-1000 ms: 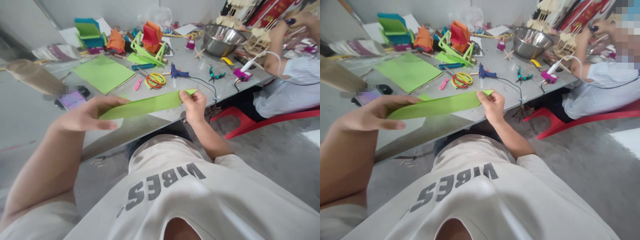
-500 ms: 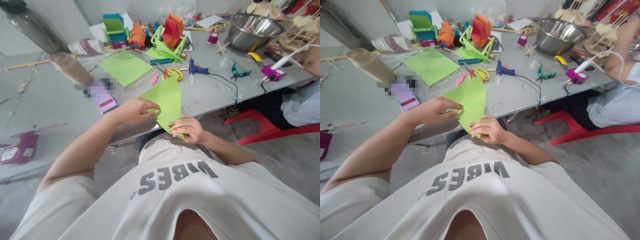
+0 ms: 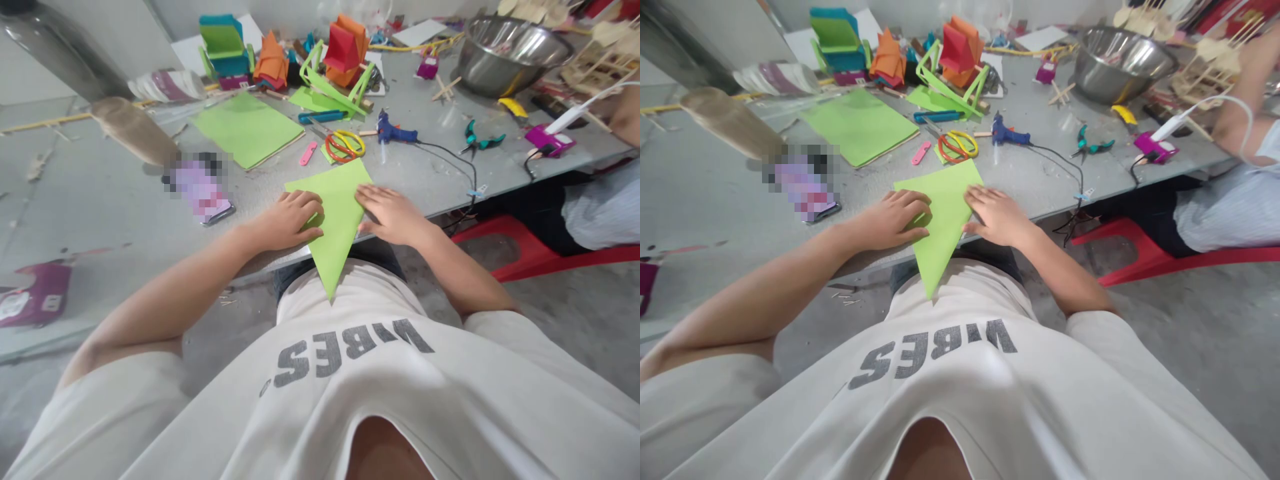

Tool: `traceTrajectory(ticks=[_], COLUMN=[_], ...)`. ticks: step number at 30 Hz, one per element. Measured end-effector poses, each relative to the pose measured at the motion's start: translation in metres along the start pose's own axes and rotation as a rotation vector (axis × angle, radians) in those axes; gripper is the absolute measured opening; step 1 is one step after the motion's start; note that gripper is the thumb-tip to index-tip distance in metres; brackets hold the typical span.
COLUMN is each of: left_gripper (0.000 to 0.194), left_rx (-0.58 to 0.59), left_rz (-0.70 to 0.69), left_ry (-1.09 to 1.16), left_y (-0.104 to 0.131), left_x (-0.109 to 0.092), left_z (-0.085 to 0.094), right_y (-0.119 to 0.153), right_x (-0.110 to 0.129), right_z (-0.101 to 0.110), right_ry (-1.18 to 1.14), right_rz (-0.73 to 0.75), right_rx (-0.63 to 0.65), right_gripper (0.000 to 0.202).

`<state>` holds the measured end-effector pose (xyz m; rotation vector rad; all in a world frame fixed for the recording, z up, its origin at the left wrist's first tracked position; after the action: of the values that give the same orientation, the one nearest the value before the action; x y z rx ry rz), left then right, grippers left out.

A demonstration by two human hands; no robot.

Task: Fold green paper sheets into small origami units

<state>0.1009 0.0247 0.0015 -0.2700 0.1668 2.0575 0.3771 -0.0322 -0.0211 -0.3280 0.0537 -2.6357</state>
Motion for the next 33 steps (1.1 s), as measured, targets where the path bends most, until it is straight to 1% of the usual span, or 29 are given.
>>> traceTrajectory(ticks=[3, 7, 11, 14, 18, 22, 24, 26, 27, 29, 30, 31, 32, 33], left_gripper=[0.049, 0.055, 0.06, 0.062, 0.067, 0.071, 0.071, 0.069, 0.067, 0.064, 0.063, 0.063, 0.064, 0.068], left_rx=[0.021, 0.046, 0.044, 0.049, 0.046, 0.06, 0.076, 0.042, -0.019, -0.222, -0.301, -0.352, -0.374, -0.374], left_rz=[0.01, 0.083, 0.118, 0.117, 0.106, 0.089, 0.1, 0.18, 0.264, 0.509, 0.629, 0.723, 0.79, 0.825], left_ry=[-0.023, -0.072, -0.038, -0.014, 0.03, 0.052, 0.057, 0.037, 0.009, -0.078, -0.104, -0.114, -0.119, -0.115], left_y=[0.001, 0.004, 0.006, 0.007, 0.007, 0.007, 0.01, 0.018, 0.025, 0.046, 0.058, 0.069, 0.078, 0.085], left_x=[0.0, 0.006, 0.017, 0.023, 0.027, 0.03, 0.034, 0.046, 0.057, 0.085, 0.1, 0.114, 0.125, 0.135], left_z=[0.003, 0.011, 0.016, 0.017, 0.016, 0.015, 0.021, 0.037, 0.049, 0.079, 0.092, 0.103, 0.11, 0.114], right_y=[0.008, 0.012, 0.011, 0.012, 0.013, 0.013, 0.013, 0.012, 0.011, 0.01, 0.009, 0.008, 0.008, 0.007], right_x=[-0.013, -0.017, -0.017, -0.012, 0.0, 0.01, 0.012, 0.012, 0.011, 0.01, 0.01, 0.01, 0.01, 0.01], right_z=[0.002, -0.003, -0.005, -0.003, -0.003, -0.008, -0.01, -0.011, -0.011, -0.01, -0.01, -0.009, -0.008, -0.008], right_ry=[0.055, 0.067, 0.064, 0.065, 0.072, 0.091, 0.105, 0.112, 0.112, 0.11, 0.108, 0.104, 0.1, 0.095], right_rz=[-0.069, -0.06, -0.036, -0.004, 0.06, 0.133, 0.145, 0.144, 0.141, 0.131, 0.126, 0.12, 0.116, 0.113], right_rx=[-0.005, -0.027, -0.061, -0.063, -0.041, -0.027, -0.023, -0.018, -0.013, 0.003, 0.016, 0.03, 0.045, 0.059], right_gripper=[0.099, 0.093, 0.085, 0.082, 0.082, 0.088, 0.092, 0.094, 0.094, 0.096, 0.097, 0.097, 0.097, 0.096])
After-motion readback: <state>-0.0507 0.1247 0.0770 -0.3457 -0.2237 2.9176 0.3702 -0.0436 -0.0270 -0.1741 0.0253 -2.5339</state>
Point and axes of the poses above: each hand's wrist, its own y-axis away from the middle knuckle, its own z-axis out of the back of the hand, x = y × z, the point moved 5 cm from there along -y, towards the middle knuckle, and after that the axes turned 2 degrees about y, right-handed, at the moved point
